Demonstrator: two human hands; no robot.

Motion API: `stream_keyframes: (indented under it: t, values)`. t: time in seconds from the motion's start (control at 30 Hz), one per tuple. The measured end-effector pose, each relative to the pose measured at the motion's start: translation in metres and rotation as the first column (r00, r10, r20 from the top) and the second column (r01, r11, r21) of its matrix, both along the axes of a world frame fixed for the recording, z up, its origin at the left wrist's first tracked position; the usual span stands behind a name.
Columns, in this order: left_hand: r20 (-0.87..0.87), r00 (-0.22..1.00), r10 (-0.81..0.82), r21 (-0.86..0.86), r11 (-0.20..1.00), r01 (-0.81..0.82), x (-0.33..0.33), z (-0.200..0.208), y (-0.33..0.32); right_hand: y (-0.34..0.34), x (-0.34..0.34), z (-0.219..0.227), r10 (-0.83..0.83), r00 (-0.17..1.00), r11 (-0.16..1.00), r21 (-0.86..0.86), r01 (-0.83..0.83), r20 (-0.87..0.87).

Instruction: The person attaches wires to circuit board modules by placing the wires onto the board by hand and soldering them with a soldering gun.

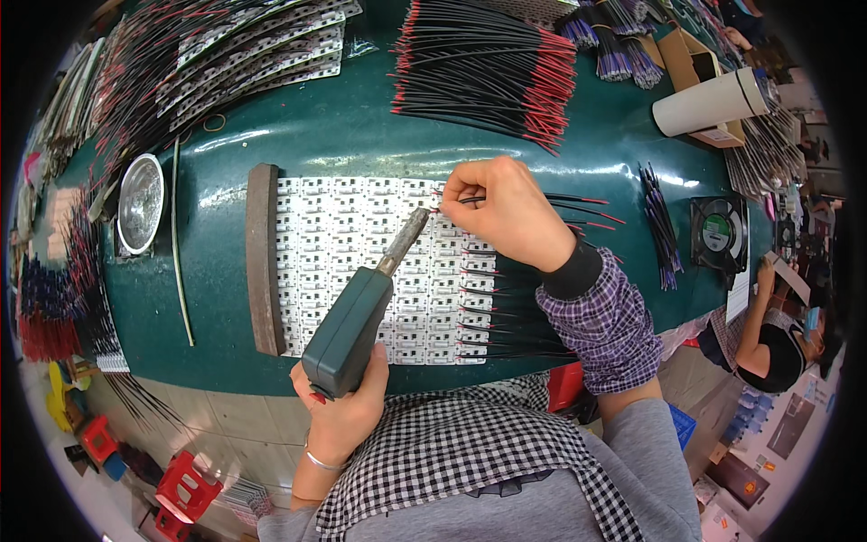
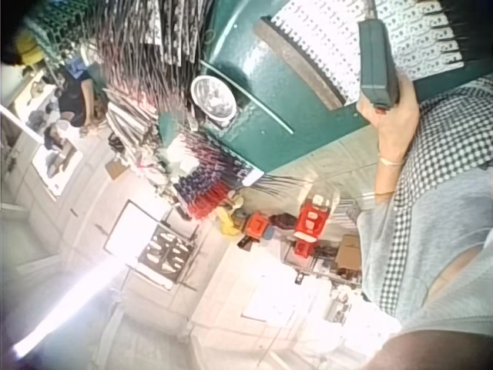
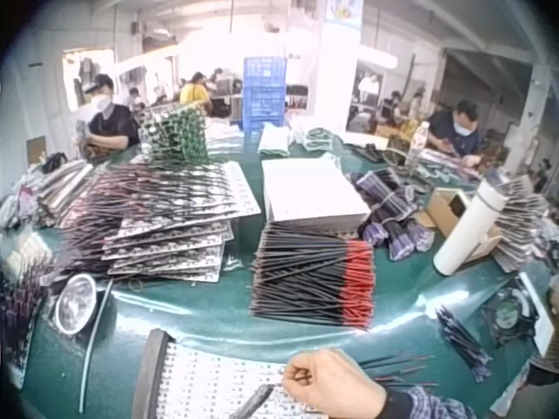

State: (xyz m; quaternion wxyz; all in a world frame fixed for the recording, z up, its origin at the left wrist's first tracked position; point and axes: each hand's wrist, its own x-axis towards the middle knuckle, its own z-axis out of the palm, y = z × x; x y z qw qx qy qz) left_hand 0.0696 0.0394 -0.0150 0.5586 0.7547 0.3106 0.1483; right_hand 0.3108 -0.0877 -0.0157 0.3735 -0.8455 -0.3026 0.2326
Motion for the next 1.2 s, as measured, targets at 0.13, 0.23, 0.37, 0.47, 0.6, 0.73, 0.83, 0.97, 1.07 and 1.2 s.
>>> stream_keyframes:
  t: [0.13, 0.23, 0.37, 0.47, 0.6, 0.73, 0.83, 0.97, 1.07, 1.2]
  values:
    - [0.001, 0.999, -0.033, 0.005, 0.999, 0.033, 0.0, 0.003, 0.003, 0.001, -0.005, 0.001, -0.016, 0.996, 1.0, 0.007, 0.016, 0.086]
    - [-0.081, 0.996, -0.025, -0.048, 0.999, 0.021, -0.003, 0.007, 0.004, 0.001, -0.004, 0.001, -0.017, 0.997, 1.0, -0.003, 0.018, 0.073]
    - [-0.069, 0.992, 0.103, -0.167, 0.979, -0.114, -0.002, 0.013, 0.002, 0.0, -0.003, 0.004, -0.006, 0.992, 1.0, -0.014, 0.008, 0.123]
    - [0.012, 0.987, 0.162, -0.274, 0.949, -0.153, 0.003, 0.02, 0.004, -0.005, -0.003, 0.01, 0.017, 0.993, 1.0, 0.012, -0.019, 0.118]
    - [0.01, 0.979, 0.205, -0.313, 0.93, -0.192, -0.002, 0.021, 0.008, -0.015, 0.01, 0.036, 0.239, 0.888, 0.971, -0.092, -0.221, 0.393]
    - [0.01, 0.978, 0.211, -0.394, 0.899, -0.19, 0.002, 0.026, 0.009, 0.0, 0.045, 0.045, 0.205, 0.659, 0.976, -0.203, -0.081, 0.723]
    - [0.165, 0.983, 0.085, -0.17, 0.984, -0.056, -0.009, -0.003, 0.01, 0.018, 0.071, 0.024, 0.203, 0.474, 0.979, -0.189, -0.077, 0.857]
    - [0.138, 0.968, 0.208, -0.239, 0.956, -0.171, -0.013, 0.003, 0.009, 0.045, 0.089, -0.009, 0.174, 0.266, 0.983, -0.183, 0.007, 0.948]
    - [0.098, 0.963, 0.251, -0.339, 0.918, -0.205, -0.01, 0.012, 0.012, 0.052, 0.097, -0.01, 0.178, 0.244, 0.979, -0.197, 0.057, 0.953]
    - [0.102, 0.946, 0.309, -0.38, 0.891, -0.25, -0.013, 0.01, 0.014, 0.062, 0.102, -0.014, 0.166, 0.216, 0.981, -0.184, 0.065, 0.962]
